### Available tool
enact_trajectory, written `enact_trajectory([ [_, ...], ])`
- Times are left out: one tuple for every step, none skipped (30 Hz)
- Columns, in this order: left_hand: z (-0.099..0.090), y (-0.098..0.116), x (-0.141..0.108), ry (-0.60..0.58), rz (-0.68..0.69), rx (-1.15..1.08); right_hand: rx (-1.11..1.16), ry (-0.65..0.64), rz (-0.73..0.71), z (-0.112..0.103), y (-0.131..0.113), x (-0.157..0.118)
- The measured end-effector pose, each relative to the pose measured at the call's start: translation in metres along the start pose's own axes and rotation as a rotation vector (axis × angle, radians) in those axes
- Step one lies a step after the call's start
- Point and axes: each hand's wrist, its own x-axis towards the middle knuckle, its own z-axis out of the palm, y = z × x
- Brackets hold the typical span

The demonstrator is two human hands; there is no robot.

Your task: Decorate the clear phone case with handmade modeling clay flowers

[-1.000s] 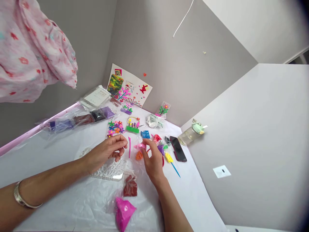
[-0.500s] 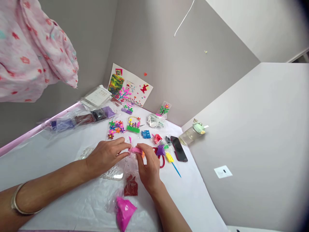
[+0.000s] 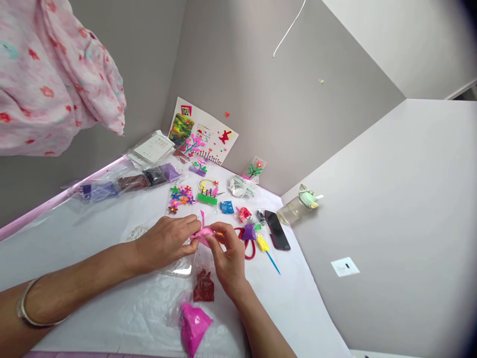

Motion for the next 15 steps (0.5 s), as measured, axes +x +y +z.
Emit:
enact_trajectory([
  [-0.003, 0.002, 0.001, 0.003, 0.005, -0.015, 0.058, 0.004, 0.046, -0.001, -0.002, 0.003],
  [-0.006, 0.004, 0.002, 0.01, 0.003, -0.042, 0.115, 0.012, 0.087, -0.003, -0.004, 0.005],
  [-0.008, 0.007, 0.003, 0.021, -0.013, -0.093, 0.166, 0.021, 0.119, -0.004, -0.006, 0.008],
  [-0.011, 0.009, 0.004, 0.025, -0.044, -0.175, 0.206, 0.029, 0.141, -0.006, -0.008, 0.01],
  [-0.013, 0.011, 0.005, 0.016, -0.092, -0.29, 0.235, 0.034, 0.156, -0.007, -0.01, 0.011],
  [-0.014, 0.013, 0.006, -0.006, -0.154, -0.436, 0.256, 0.037, 0.163, -0.008, -0.011, 0.012],
  [-0.015, 0.014, 0.007, -0.035, -0.232, -0.613, 0.271, 0.039, 0.165, -0.009, -0.011, 0.012],
  [-0.016, 0.014, 0.007, -0.066, -0.312, -0.792, 0.28, 0.04, 0.163, -0.009, -0.01, 0.012],
  [-0.017, 0.013, 0.008, -0.092, -0.38, -0.942, 0.278, 0.041, 0.158, -0.01, -0.009, 0.012],
  [-0.018, 0.013, 0.008, -0.102, -0.435, -1.062, 0.26, 0.045, 0.148, -0.011, -0.006, 0.011],
  [-0.019, 0.012, 0.009, -0.097, -0.472, -1.146, 0.223, 0.054, 0.136, -0.012, -0.002, 0.011],
  [-0.02, 0.011, 0.009, -0.087, -0.492, -1.194, 0.162, 0.071, 0.12, -0.014, 0.003, 0.011],
  [-0.021, 0.01, 0.009, -0.079, -0.499, -1.216, 0.074, 0.091, 0.105, -0.017, 0.009, 0.012],
  [-0.021, 0.009, 0.009, -0.076, -0.499, -1.223, -0.026, 0.111, 0.091, -0.021, 0.017, 0.014],
  [-0.021, 0.008, 0.009, -0.077, -0.504, -1.237, -0.128, 0.129, 0.083, -0.025, 0.025, 0.016],
])
